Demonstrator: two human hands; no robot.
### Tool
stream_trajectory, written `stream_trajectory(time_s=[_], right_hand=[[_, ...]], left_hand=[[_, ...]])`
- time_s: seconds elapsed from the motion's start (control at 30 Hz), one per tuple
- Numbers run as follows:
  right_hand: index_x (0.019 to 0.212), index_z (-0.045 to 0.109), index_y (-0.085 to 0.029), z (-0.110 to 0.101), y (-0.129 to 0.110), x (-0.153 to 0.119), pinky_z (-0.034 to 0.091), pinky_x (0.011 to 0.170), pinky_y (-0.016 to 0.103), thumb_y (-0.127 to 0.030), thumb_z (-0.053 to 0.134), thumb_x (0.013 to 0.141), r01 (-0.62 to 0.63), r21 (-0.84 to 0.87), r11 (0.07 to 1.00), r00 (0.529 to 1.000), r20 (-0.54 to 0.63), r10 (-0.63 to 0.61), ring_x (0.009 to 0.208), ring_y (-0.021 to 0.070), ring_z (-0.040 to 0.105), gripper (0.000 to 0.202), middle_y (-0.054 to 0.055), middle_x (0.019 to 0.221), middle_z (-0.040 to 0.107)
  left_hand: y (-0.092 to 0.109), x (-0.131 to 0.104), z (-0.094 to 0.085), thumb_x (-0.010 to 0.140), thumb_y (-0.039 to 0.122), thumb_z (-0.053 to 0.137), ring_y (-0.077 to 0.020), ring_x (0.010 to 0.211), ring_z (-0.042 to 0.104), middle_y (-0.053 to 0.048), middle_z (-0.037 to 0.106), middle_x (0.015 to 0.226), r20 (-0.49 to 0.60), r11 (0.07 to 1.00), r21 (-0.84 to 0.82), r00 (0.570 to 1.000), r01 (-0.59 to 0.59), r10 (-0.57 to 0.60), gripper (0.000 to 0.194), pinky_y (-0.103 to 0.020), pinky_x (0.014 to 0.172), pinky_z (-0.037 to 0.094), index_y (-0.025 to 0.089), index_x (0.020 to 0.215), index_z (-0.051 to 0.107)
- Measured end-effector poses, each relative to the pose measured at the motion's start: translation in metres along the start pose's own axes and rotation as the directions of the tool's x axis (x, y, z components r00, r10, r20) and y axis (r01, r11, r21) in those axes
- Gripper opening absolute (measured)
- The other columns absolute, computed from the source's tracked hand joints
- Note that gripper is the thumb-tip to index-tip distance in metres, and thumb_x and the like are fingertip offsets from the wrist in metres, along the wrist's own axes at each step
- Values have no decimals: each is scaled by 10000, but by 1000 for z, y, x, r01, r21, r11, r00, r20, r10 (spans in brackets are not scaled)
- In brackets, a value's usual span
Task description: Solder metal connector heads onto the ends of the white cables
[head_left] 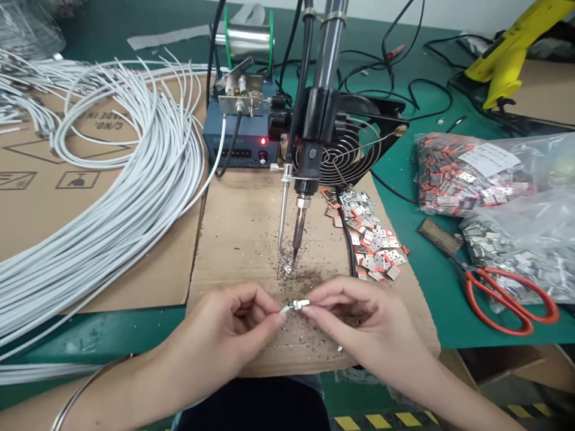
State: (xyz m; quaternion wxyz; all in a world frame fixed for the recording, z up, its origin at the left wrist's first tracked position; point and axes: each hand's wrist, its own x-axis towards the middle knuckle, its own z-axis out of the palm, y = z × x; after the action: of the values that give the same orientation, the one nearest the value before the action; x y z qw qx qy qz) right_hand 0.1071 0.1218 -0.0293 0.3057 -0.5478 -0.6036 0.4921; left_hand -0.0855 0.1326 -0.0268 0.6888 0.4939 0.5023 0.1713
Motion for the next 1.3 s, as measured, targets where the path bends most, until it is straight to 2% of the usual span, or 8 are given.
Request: stream_trajectory(time_s=[0.13,0.3,0.37,0.5,0.63,0.77,1.0,1.3], right_hand=[[842,704,-173,-5,1,-8,520,536,149,-201,632,800,235,-191,953,971,1,-239,652,88,661,88,14,760,708],[889,682,-154,-6,4,-10,535,623,186,-142,614,820,414,-238,878,909,72,-410,708,83,661,97,11,805,708],[897,673,-131,-6,4,-12,543,673,215,-116,623,812,514,-323,795,852,83,-517,764,95,659,100,30,849,706],[870,667,-93,-6,4,-16,541,702,263,-73,658,766,654,-508,561,689,94,-718,829,131,626,107,86,914,692],[803,639,-80,-4,0,-18,524,671,256,-58,651,765,673,-539,506,659,126,-742,801,131,603,45,82,839,680],[788,614,-93,-3,-2,-19,489,655,267,-54,616,792,671,-546,502,678,178,-713,789,139,580,40,71,820,664],[845,582,-108,-3,0,-26,421,670,272,-84,564,837,641,-496,586,749,236,-619,762,121,509,31,51,823,620],[760,580,-147,-2,-5,-29,431,698,204,-115,607,803,369,-222,903,926,6,-377,756,67,543,60,-9,775,611]], left_hand=[[-3,-8,3,828,316,544,-73,474,378,31,499,585,13,988,152,999,-34,32,182,-174,404,280,162,745,594],[-1,-10,7,830,293,542,-80,497,392,38,479,567,34,982,170,996,-86,81,171,-181,438,304,160,735,594],[0,-12,9,831,287,543,-81,507,396,36,482,574,44,983,151,994,-102,97,167,-183,443,308,155,745,598],[1,-15,11,833,278,541,-78,501,391,39,480,577,52,989,110,994,-102,97,161,-184,437,310,151,744,584],[0,-17,12,842,264,531,-76,499,391,44,474,573,60,978,164,991,-127,118,160,-178,428,303,152,738,582],[-2,-19,13,843,245,513,-77,509,408,40,485,584,83,947,273,985,-168,151,153,-171,428,306,150,747,584],[-2,-22,10,836,227,482,-69,473,388,45,465,567,102,893,414,984,-177,148,173,-164,414,297,150,707,566],[-5,-24,15,842,250,497,-76,512,408,34,486,593,55,949,261,984,-176,167,161,-162,416,306,151,744,579]])
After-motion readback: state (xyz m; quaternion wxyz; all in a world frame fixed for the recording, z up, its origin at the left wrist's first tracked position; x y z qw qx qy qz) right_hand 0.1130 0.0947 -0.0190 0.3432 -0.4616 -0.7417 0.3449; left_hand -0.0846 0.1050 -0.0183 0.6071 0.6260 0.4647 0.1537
